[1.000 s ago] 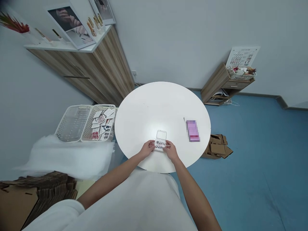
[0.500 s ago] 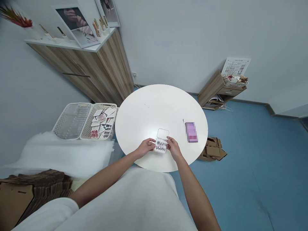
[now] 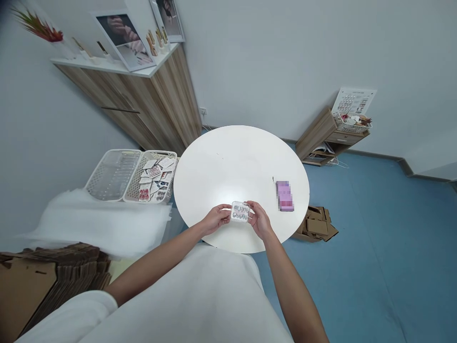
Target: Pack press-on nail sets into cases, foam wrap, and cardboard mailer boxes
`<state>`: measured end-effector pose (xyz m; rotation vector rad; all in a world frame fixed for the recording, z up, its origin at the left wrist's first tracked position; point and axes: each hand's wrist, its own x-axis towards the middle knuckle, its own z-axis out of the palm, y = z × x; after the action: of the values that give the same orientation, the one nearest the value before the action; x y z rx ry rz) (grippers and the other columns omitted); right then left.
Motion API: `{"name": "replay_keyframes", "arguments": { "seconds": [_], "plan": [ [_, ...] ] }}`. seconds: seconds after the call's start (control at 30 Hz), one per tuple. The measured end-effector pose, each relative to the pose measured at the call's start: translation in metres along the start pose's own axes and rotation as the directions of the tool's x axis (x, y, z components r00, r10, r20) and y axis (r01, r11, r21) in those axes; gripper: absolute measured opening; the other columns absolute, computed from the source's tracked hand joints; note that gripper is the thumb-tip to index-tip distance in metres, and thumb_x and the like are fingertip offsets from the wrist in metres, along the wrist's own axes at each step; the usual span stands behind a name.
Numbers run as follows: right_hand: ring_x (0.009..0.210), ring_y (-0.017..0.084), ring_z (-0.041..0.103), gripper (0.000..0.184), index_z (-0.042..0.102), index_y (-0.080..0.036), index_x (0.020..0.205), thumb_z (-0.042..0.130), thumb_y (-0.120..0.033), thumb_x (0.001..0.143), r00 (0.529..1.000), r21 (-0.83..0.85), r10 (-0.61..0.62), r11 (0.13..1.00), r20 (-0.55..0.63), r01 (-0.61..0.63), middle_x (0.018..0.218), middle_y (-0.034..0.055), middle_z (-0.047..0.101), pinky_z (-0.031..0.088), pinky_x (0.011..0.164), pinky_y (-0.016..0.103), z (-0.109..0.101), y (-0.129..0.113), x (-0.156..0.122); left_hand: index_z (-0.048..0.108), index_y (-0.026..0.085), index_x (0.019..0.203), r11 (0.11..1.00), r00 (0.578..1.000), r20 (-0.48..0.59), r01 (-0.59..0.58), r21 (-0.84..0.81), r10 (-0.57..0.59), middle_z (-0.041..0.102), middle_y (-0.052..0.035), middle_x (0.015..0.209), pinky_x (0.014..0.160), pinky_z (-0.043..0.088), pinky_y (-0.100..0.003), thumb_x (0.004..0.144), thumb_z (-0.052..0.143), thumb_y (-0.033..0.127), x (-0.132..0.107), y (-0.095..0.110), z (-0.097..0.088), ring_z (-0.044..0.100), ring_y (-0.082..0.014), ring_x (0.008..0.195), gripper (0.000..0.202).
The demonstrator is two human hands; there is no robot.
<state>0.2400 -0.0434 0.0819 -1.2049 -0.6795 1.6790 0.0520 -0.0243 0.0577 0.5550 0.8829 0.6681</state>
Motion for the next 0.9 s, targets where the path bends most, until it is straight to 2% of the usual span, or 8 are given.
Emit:
{"name": "replay_keyframes", "arguments": {
  "seconds": [0.1,0.17,0.27,0.37,0.47,0.67,0.8,0.9],
  "plan": [
    [0.095,0.020,0.055,0.034,0.052,-0.024,0.096,0.061,-0.037,0.065,0.999,-0.068,-0.037,0.997,-0.012,0.036,0.118,0.0048,0.051,0.048,0.072,0.033,0.000,0.003,-0.001,0.054,0.015,0.094,0.999,1.000,0.008,0.018,-0.037,-0.018,0.055,-0.0005,0.069,0.064,0.045,-0.024,0.069,0.062,0.020,-0.002,0.002,0.004,0.052,-0.0059,0.059,0.026],
    [0.097,0.019,0.054,0.041,0.050,-0.025,0.099,0.064,-0.033,0.062,0.998,-0.093,-0.064,0.994,-0.026,0.061,0.120,0.0045,0.049,0.047,0.073,0.032,-0.001,0.005,-0.001,0.055,0.016,0.093,0.999,1.000,0.011,0.025,-0.020,-0.025,0.056,-0.0015,0.072,0.065,0.045,-0.025,0.071,0.059,0.025,-0.004,0.002,0.006,0.054,-0.0069,0.061,0.024],
    [0.097,0.018,0.053,0.048,0.045,-0.028,0.107,0.064,-0.035,0.063,0.997,-0.089,-0.071,0.994,-0.040,0.067,0.121,0.0044,0.048,0.047,0.073,0.031,-0.003,0.007,-0.002,0.056,0.016,0.093,0.993,0.999,0.005,0.033,0.110,-0.034,0.058,-0.0036,0.078,0.065,0.046,-0.026,0.071,0.061,0.035,-0.006,-0.001,0.008,0.056,-0.0089,0.065,0.029],
    [0.093,0.016,0.055,0.054,0.041,-0.032,0.112,0.064,-0.036,0.063,0.998,-0.093,-0.039,0.995,-0.052,0.034,0.118,0.0029,0.049,0.048,0.071,0.029,-0.007,0.009,-0.006,0.057,0.015,0.093,0.972,1.000,-0.013,0.020,0.235,-0.017,0.059,-0.0032,0.076,0.066,0.045,-0.026,0.065,0.067,0.036,-0.006,-0.006,0.010,0.056,-0.0099,0.066,0.037],
    [0.088,0.015,0.057,0.052,0.042,-0.032,0.112,0.062,-0.039,0.065,0.996,-0.116,0.004,0.993,-0.086,-0.014,0.109,0.0019,0.054,0.049,0.070,0.028,-0.013,0.012,-0.011,0.057,0.014,0.094,0.965,0.999,-0.035,0.005,0.261,0.004,0.058,-0.0020,0.070,0.067,0.044,-0.028,0.063,0.068,0.036,-0.005,-0.010,0.013,0.056,-0.0103,0.064,0.040],
    [0.065,0.013,0.060,0.042,0.049,-0.023,0.100,0.064,-0.039,0.064,0.989,-0.208,0.088,0.972,-0.122,-0.113,0.076,-0.0006,0.060,0.051,0.071,0.035,-0.027,0.023,-0.013,0.058,0.012,0.094,0.949,0.996,-0.060,-0.042,0.314,0.064,0.056,0.0002,0.062,0.061,0.041,-0.025,0.064,0.066,0.038,0.000,-0.023,0.017,0.051,-0.0082,0.057,0.040],
    [0.064,0.014,0.059,0.042,0.049,-0.021,0.098,0.066,-0.036,0.062,0.991,-0.224,0.085,0.969,-0.106,-0.107,0.066,-0.0024,0.058,0.052,0.070,0.036,-0.032,0.028,-0.008,0.059,0.013,0.095,0.911,0.984,-0.117,-0.078,0.404,0.136,0.055,0.0001,0.064,0.054,0.038,-0.022,0.069,0.061,0.038,0.002,-0.037,0.016,0.046,-0.0073,0.054,0.036],
    [0.065,0.014,0.059,0.042,0.049,-0.020,0.098,0.065,-0.038,0.063,0.991,-0.246,0.114,0.961,-0.071,-0.128,0.064,-0.0029,0.058,0.052,0.071,0.036,-0.031,0.031,-0.002,0.055,0.014,0.103,0.901,0.970,-0.171,-0.088,0.425,0.175,0.057,-0.0009,0.067,0.054,0.039,-0.022,0.072,0.058,0.036,0.000,-0.045,0.014,0.047,-0.0082,0.056,0.038]
  ]
}}
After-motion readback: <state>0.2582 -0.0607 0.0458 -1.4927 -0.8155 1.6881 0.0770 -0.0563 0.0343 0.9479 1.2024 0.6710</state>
